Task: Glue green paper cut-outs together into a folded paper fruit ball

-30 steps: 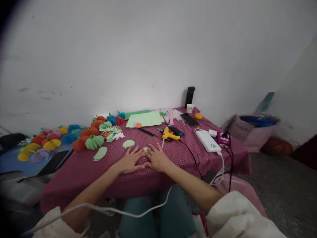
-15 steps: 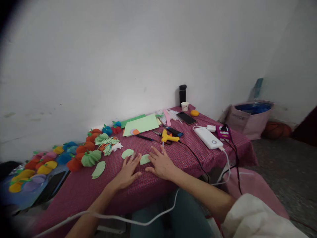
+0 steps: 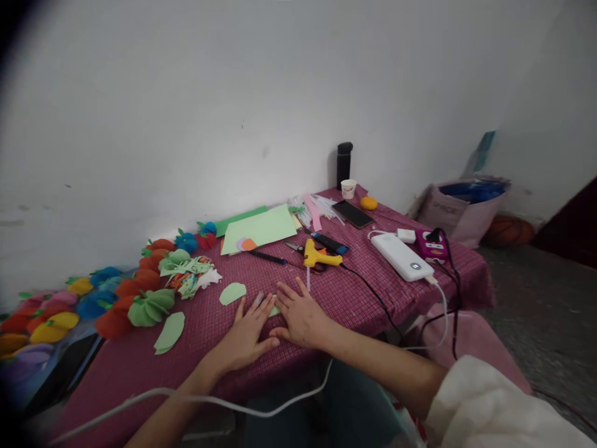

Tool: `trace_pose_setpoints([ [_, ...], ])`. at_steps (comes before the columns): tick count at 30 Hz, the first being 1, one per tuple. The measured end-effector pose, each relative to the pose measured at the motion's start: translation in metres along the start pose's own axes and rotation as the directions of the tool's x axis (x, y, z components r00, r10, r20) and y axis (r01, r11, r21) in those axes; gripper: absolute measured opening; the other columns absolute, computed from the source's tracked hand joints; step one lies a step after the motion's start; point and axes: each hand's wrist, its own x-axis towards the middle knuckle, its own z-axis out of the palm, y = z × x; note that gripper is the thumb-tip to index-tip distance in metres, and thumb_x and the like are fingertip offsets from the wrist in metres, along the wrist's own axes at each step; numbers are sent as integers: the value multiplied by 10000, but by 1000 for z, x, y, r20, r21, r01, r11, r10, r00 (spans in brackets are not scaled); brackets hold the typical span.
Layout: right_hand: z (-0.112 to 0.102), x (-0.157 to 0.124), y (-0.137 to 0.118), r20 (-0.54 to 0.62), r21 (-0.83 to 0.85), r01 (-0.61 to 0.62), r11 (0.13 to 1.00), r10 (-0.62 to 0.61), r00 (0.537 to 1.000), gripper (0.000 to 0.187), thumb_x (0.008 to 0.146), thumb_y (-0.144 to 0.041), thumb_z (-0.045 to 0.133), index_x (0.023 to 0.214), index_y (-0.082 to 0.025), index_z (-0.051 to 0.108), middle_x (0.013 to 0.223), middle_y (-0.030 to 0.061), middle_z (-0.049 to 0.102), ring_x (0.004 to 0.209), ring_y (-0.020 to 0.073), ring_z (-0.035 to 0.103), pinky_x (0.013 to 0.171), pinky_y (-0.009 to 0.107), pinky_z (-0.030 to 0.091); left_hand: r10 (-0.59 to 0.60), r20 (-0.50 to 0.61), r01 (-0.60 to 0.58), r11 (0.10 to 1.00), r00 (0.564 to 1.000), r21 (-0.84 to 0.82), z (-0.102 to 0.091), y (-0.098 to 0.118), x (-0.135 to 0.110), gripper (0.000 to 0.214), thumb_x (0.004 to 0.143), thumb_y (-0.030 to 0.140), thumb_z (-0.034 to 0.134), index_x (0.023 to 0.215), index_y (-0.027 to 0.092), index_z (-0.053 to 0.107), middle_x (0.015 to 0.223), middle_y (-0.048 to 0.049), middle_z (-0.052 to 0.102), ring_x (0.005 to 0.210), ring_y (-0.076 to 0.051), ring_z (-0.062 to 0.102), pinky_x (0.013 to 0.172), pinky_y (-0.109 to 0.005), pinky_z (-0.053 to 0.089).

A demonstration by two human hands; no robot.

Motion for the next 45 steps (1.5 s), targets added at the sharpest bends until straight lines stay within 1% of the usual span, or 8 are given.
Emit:
trace_pose_setpoints([
  [18, -3, -4, 1, 29, 9, 44, 999, -44, 999, 783, 810, -648, 345, 1358, -89, 342, 1377, 154, 409, 1352, 259, 166, 1083, 513, -46, 4, -51, 0, 997, 999, 82, 11, -5, -3, 818, 798, 665, 290, 1428, 223, 13, 1498, -69, 111, 1373, -277, 37, 1076, -550, 15],
  [21, -6, -4, -2, 19, 15, 67, 998, -68, 998, 753, 813, -632, 365, 1334, -89, 382, 1345, 152, 452, 1348, 264, 169, 1081, 526, -33, 8, -31, -5, 996, 999, 85, 9, -3, -4, 793, 803, 657, 287, 1426, 248, 14, 1501, -51, 96, 1373, -276, 37, 1071, -560, 13],
  [24, -20, -2, -1, -29, 36, 85, 996, -84, 996, 609, 850, -563, 368, 1282, -143, 458, 1284, 115, 525, 1340, 258, 188, 1076, 542, -3, -2, -24, 4, 997, 1000, 80, 8, -2, -4, 798, 803, 654, 291, 1426, 243, 8, 1500, -61, 93, 1371, -290, 41, 1064, -574, 27],
  [26, -32, 0, 9, -96, 41, 69, 997, -65, 993, 479, 877, -450, 398, 1271, -186, 467, 1292, 79, 520, 1327, 236, 218, 1086, 509, 70, 1, -34, 2, 997, 999, 77, 8, -2, -5, 798, 804, 649, 298, 1426, 242, 7, 1499, -70, 96, 1370, -298, 48, 1060, -580, 32],
  [30, -47, -1, 55, -249, -18, -138, 990, 129, 960, 441, 832, -171, 422, 1271, -147, 456, 1294, 106, 501, 1257, 236, 326, 1053, 446, 239, 15, -46, -13, 998, 999, 56, 5, -2, -8, 779, 792, 659, 317, 1422, 275, 68, 1498, -64, 109, 1368, -300, 66, 1060, -580, 42],
  [33, -45, -3, 94, -226, -113, -226, 967, 197, 954, 483, 766, -129, 436, 1247, -126, 481, 1276, 114, 514, 1236, 266, 354, 1033, 464, 267, 2, -69, -1, 1000, 998, 20, 0, 1, -6, 823, 759, 699, 330, 1421, 267, 101, 1494, -67, 141, 1368, -300, 70, 1064, -575, 32],
  [36, -37, -5, 118, -165, -198, -255, 946, 225, 960, 553, 706, -95, 448, 1258, -111, 473, 1300, 115, 492, 1232, 262, 363, 1032, 426, 279, -8, -123, 8, 1000, 992, -3, -4, 7, 1, 869, 740, 725, 323, 1423, 244, 84, 1490, -67, 162, 1370, -278, 82, 1077, -551, -10],
  [45, -27, 0, 133, -30, -280, -289, 916, 293, 956, 571, 709, -96, 436, 1277, -152, 444, 1308, 114, 486, 1189, 265, 416, 990, 435, 294, 45, -121, -49, 998, 992, -26, 5, 10, 12, 933, 699, 769, 304, 1412, 183, 167, 1476, -108, 205, 1365, -240, 138, 1106, -440, -5],
])
